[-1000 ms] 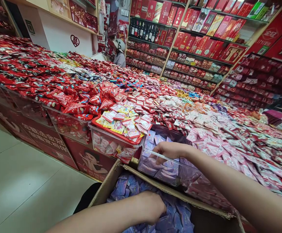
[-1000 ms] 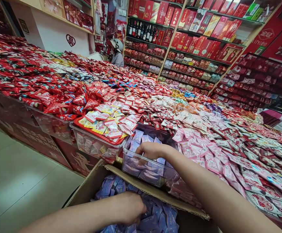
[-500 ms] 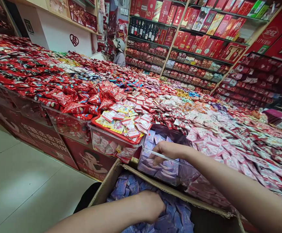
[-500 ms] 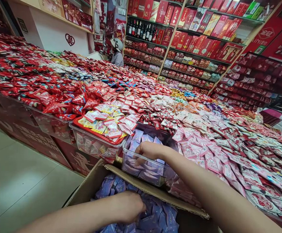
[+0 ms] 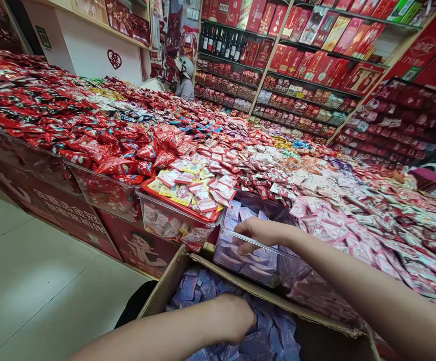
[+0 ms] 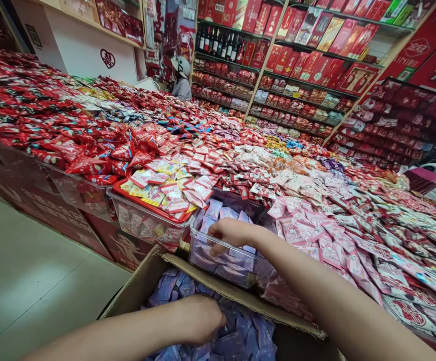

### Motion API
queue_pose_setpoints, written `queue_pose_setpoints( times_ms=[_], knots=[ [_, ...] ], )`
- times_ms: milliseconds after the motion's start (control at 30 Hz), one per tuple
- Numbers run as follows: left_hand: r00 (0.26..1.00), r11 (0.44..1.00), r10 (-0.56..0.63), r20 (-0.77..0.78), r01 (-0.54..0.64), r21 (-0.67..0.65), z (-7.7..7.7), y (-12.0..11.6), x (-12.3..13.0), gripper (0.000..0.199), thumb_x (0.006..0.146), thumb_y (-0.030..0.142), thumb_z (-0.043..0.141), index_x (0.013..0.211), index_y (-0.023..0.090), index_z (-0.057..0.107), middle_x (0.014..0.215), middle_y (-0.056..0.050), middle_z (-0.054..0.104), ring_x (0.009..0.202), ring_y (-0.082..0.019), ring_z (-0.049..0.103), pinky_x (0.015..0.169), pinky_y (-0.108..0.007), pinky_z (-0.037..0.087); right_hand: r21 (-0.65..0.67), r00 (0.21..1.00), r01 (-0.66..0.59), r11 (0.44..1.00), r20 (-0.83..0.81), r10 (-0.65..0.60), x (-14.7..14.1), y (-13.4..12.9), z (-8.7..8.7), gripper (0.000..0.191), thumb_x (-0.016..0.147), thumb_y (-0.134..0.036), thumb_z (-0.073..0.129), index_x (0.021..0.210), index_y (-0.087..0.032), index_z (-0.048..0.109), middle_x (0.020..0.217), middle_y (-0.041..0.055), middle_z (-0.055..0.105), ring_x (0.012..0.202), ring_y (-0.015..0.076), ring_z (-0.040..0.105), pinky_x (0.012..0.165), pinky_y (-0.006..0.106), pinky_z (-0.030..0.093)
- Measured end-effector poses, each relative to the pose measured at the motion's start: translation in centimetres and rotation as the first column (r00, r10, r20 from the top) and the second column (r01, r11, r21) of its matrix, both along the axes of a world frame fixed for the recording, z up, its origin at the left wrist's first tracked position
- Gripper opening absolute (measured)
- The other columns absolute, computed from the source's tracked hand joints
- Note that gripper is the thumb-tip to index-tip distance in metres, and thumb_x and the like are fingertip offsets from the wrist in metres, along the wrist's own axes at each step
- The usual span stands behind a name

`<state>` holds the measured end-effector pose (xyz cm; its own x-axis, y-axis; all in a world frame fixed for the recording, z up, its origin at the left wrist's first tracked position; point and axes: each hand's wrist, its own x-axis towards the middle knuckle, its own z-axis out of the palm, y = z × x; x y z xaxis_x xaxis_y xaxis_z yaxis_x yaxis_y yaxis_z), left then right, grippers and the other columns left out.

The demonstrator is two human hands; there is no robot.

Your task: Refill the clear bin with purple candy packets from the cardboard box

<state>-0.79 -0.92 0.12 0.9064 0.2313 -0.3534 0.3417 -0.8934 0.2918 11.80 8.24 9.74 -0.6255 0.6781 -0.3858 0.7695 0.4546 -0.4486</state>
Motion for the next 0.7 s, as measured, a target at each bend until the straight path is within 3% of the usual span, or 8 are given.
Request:
queue_pose_setpoints(
  times_ms=[267, 467, 700],
  knots=[
    [1.000, 1.000, 0.012, 0.008, -0.012, -0.009, -0.15, -0.02, -0.06, 0.019, 0.067, 0.015, 0.057, 0.084, 0.012, 0.065, 0.073, -0.013, 0.067, 0.065, -0.026, 0.063, 0.051, -0.029, 0.048, 0.121, 0.999, -0.034, 0.992, 0.028, 0.031, -0.16, 0.28, -0.54, 0.009, 0.067, -0.020, 0.052, 0.070, -0.013, 0.058, 0.055, -0.0031, 0.048, 0.049, 0.0070, 0.040, 0.045, 0.018, 0.029],
    [1.000, 1.000, 0.019, 0.021, -0.019, -0.016, -0.29, 0.08, -0.07, 0.019, 0.067, 0.016, 0.058, 0.084, 0.012, 0.065, 0.073, -0.013, 0.067, 0.065, -0.026, 0.063, 0.051, -0.029, 0.048, 0.052, 0.999, -0.006, 0.999, 0.047, 0.003, -0.08, 0.11, -0.46, 0.020, 0.067, -0.033, 0.055, 0.072, -0.014, 0.060, 0.054, -0.0027, 0.050, 0.048, 0.0075, 0.040, 0.043, 0.017, 0.029],
    [1.000, 0.999, 0.027, -0.004, -0.027, -0.017, 0.18, 0.07, -0.11, 0.020, 0.067, 0.017, 0.058, 0.086, 0.012, 0.064, 0.074, -0.013, 0.067, 0.066, -0.026, 0.062, 0.051, -0.029, 0.047, 0.225, 0.989, -0.089, 0.970, 0.134, 0.060, -0.57, 0.23, -0.45, 0.012, 0.067, -0.019, 0.050, 0.066, -0.013, 0.061, 0.052, -0.0015, 0.051, 0.045, 0.0069, 0.036, 0.043, 0.019, 0.027]
  ],
)
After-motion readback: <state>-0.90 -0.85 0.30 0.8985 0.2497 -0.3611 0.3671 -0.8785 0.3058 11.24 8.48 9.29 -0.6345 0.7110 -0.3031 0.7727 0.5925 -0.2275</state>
